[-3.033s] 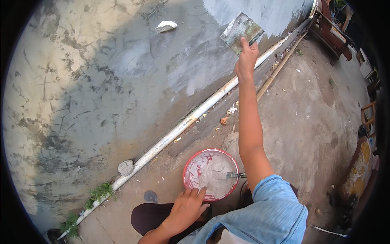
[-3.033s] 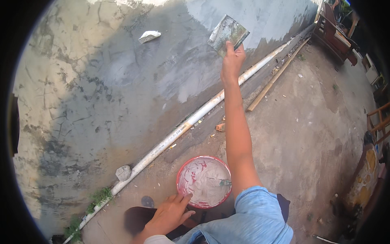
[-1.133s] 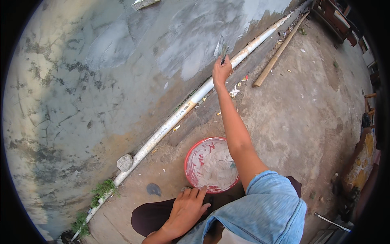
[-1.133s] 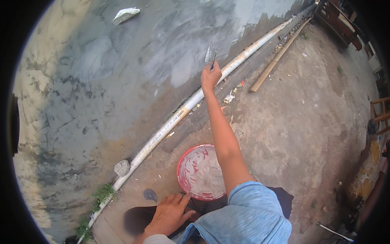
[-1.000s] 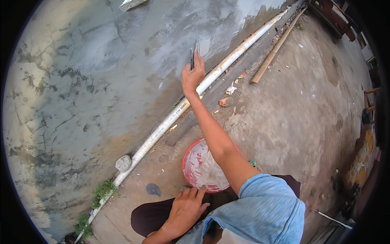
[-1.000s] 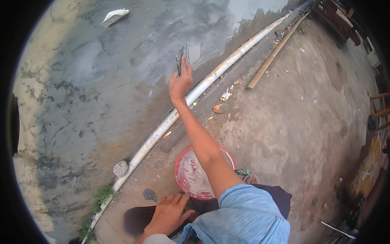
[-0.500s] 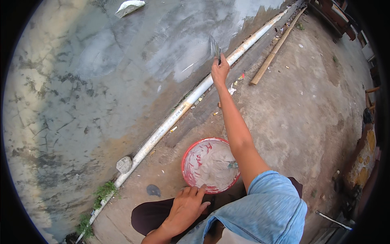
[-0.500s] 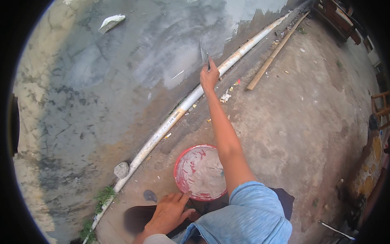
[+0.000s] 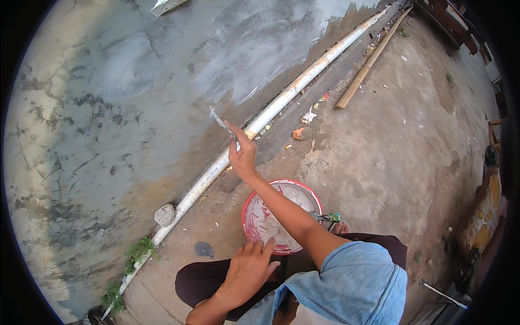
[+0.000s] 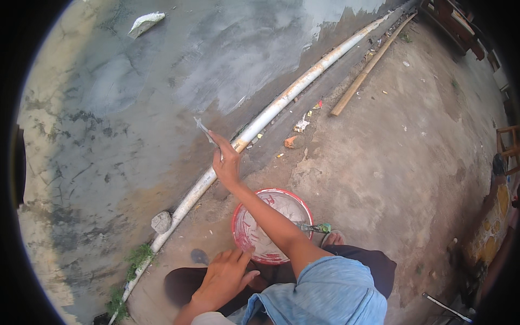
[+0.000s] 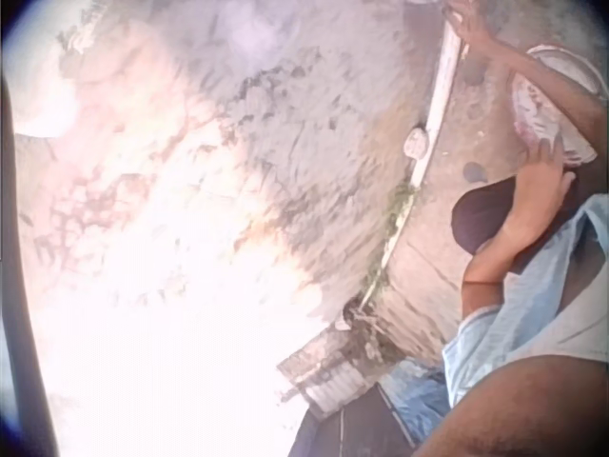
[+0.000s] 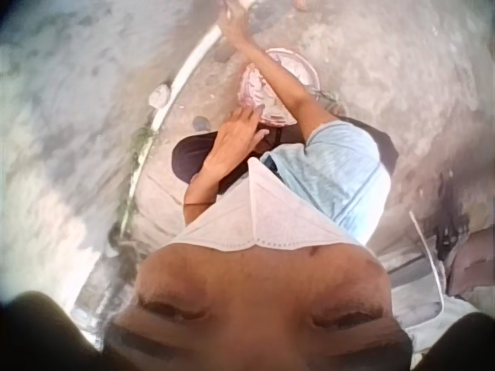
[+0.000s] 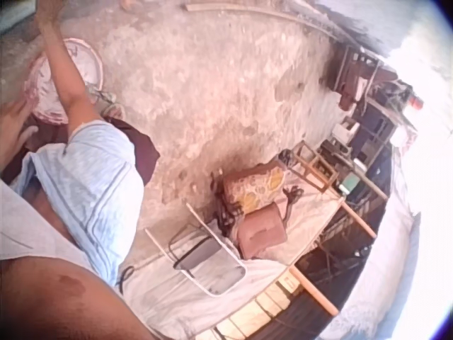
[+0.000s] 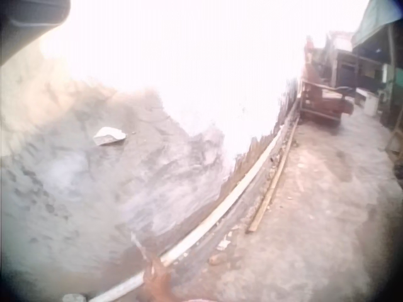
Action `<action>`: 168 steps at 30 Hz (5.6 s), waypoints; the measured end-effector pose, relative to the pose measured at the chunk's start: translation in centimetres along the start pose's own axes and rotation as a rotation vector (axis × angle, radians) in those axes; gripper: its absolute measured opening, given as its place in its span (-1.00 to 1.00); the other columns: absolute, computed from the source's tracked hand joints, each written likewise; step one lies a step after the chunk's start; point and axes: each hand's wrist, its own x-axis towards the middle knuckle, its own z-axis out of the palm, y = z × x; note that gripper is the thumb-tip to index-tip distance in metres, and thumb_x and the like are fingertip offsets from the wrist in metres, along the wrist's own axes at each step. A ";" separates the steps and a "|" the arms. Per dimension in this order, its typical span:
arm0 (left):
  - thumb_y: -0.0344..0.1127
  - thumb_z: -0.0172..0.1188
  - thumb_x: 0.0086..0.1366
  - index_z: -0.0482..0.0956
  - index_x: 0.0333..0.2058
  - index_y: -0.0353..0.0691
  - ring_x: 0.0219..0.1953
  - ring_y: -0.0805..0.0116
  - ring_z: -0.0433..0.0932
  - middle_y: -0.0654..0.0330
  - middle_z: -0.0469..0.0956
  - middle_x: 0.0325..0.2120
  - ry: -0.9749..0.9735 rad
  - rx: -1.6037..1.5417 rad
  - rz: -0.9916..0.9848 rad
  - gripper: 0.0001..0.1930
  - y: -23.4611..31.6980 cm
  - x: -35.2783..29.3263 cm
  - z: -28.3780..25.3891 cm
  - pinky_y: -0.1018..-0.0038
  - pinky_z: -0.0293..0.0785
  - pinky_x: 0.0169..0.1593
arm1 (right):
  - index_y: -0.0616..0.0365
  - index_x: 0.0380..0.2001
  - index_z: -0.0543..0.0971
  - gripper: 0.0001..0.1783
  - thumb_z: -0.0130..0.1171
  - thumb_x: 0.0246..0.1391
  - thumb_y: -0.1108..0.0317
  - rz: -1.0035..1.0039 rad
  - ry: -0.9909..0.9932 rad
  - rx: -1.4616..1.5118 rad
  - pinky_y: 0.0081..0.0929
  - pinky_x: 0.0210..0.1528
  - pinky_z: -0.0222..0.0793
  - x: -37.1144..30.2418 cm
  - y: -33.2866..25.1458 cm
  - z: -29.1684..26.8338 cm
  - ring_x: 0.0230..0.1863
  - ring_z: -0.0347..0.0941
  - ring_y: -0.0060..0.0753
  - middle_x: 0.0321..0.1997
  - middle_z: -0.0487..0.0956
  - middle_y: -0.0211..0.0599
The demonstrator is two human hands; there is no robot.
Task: The person mixes a white paste in a red bucket using a small trowel, then applies the paste to a weathered concrete wall with a trowel, smoothing it in sections. The person repeatedly scoops paste and spreads it along the wall surface.
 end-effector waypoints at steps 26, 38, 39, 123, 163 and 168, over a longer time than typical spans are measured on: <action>-0.09 0.32 0.19 0.48 0.11 -0.17 -0.12 0.08 0.54 0.09 0.54 -0.24 0.201 -0.074 -0.207 -0.46 -0.2 -7.3 -1.7 0.21 0.46 0.03 | 0.29 0.22 0.42 -0.37 0.06 -0.02 0.67 0.113 0.340 -0.004 -0.26 0.18 0.37 1.7 1.6 7.3 0.16 0.45 0.06 0.17 0.45 0.07; -0.12 0.18 0.31 0.42 0.15 -0.28 -0.10 0.20 0.50 0.11 0.51 -0.23 0.099 -0.172 0.177 -0.48 -10.9 -13.6 -1.2 0.36 0.42 -0.02 | 0.37 -0.01 0.53 -0.62 -0.01 0.08 0.56 0.261 0.361 0.008 -0.44 -0.03 0.40 -2.7 -0.3 5.4 -0.14 0.55 -0.30 -0.18 0.65 -0.09; -0.12 0.17 0.31 0.42 0.16 -0.28 -0.10 0.20 0.50 0.11 0.51 -0.23 0.085 -0.196 0.233 -0.48 -11.8 -13.6 -0.8 0.37 0.42 -0.02 | 0.37 -0.01 0.54 -0.61 -0.03 0.08 0.56 0.218 0.398 -0.015 -0.46 -0.06 0.39 0.0 1.5 3.0 -0.18 0.53 -0.35 -0.20 0.65 -0.14; -0.16 0.17 0.32 0.42 0.13 -0.30 -0.11 0.11 0.50 0.04 0.52 -0.26 0.034 -0.129 0.147 -0.51 -9.9 -15.0 0.5 0.29 0.40 0.01 | 0.36 0.14 0.48 -0.55 0.06 0.16 0.54 0.046 0.476 -0.104 -0.33 0.12 0.40 8.8 -6.3 5.3 0.10 0.51 0.04 0.11 0.53 0.18; -0.16 0.24 0.26 0.43 0.12 -0.32 -0.17 0.14 0.50 0.07 0.49 -0.29 0.009 -0.098 0.145 -0.48 -8.9 -13.6 0.6 0.32 0.42 -0.06 | 0.17 0.18 0.52 -0.34 0.03 -0.07 0.73 0.085 0.309 -0.098 -0.41 -0.04 0.51 1.9 -5.5 6.7 0.14 0.53 -0.04 0.16 0.54 0.02; -0.16 0.23 0.26 0.42 0.12 -0.32 -0.17 0.15 0.49 0.08 0.48 -0.30 -0.003 -0.061 0.146 -0.48 -8.8 -13.5 0.3 0.31 0.42 -0.05 | 0.03 0.26 0.45 -0.25 0.08 -0.09 0.68 -0.142 0.262 -0.147 -0.38 -0.01 0.51 -3.3 -7.4 14.8 0.22 0.44 0.04 0.33 0.39 0.03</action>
